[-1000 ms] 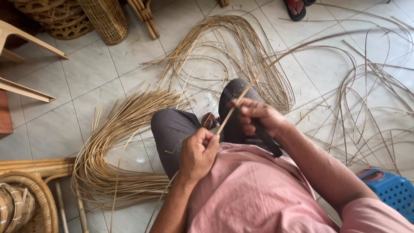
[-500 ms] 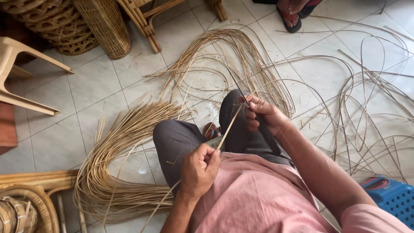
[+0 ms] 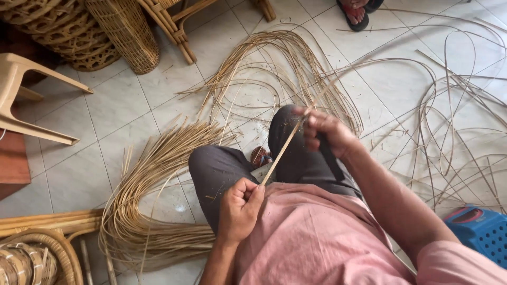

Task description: A person is sitting on the floor, using a knife to shave and trim thin rattan strips, preparing them for weaving. They hold the strip with one hand and pull the knife along its length with the other.

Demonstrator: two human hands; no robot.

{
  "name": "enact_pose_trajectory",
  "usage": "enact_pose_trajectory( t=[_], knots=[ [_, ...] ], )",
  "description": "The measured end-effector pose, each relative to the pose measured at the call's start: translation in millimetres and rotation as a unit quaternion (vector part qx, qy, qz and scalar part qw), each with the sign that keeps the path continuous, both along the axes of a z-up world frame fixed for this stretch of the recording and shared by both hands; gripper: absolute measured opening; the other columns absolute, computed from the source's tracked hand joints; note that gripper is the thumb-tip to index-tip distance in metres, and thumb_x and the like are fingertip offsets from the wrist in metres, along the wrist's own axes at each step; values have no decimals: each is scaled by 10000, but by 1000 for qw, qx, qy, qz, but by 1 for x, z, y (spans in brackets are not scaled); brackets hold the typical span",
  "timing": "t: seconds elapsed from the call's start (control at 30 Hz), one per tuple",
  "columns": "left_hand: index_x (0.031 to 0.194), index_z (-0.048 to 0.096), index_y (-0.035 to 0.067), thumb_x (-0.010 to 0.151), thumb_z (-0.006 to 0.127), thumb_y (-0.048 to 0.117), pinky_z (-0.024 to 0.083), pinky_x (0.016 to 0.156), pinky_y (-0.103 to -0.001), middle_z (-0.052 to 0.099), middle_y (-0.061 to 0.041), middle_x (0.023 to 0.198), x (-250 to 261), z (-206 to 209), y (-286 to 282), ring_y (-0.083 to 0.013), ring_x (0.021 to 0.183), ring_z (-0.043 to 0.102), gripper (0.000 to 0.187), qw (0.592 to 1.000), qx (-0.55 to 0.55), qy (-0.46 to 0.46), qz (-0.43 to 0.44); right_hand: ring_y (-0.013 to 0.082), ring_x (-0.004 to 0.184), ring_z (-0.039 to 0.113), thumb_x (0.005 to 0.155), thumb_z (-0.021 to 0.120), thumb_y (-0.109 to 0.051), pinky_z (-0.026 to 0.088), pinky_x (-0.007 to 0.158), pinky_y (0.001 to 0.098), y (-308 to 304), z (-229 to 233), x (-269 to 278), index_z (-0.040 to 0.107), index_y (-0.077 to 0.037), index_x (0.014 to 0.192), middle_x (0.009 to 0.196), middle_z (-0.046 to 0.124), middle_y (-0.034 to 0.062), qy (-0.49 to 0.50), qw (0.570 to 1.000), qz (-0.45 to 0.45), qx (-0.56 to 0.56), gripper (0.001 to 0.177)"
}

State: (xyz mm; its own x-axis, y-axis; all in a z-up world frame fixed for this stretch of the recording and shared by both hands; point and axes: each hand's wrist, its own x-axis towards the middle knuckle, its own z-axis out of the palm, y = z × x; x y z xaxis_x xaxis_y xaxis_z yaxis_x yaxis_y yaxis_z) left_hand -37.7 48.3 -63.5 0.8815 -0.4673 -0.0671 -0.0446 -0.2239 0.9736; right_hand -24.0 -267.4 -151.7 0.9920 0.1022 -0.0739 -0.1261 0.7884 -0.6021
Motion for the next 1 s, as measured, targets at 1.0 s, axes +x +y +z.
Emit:
enact_pose_trajectory(
  t=[1.0],
  knots=[
    [804,751,67,940,756,221,486,512,-250,593,-46,501,52,0,23,-77,536,535,206,997,31,46,-45,124,407,464,1023,623,-237,408,406,293,2,6,14,716,-45,1015,763,694,157,74,992,-97,22,214]
  ],
)
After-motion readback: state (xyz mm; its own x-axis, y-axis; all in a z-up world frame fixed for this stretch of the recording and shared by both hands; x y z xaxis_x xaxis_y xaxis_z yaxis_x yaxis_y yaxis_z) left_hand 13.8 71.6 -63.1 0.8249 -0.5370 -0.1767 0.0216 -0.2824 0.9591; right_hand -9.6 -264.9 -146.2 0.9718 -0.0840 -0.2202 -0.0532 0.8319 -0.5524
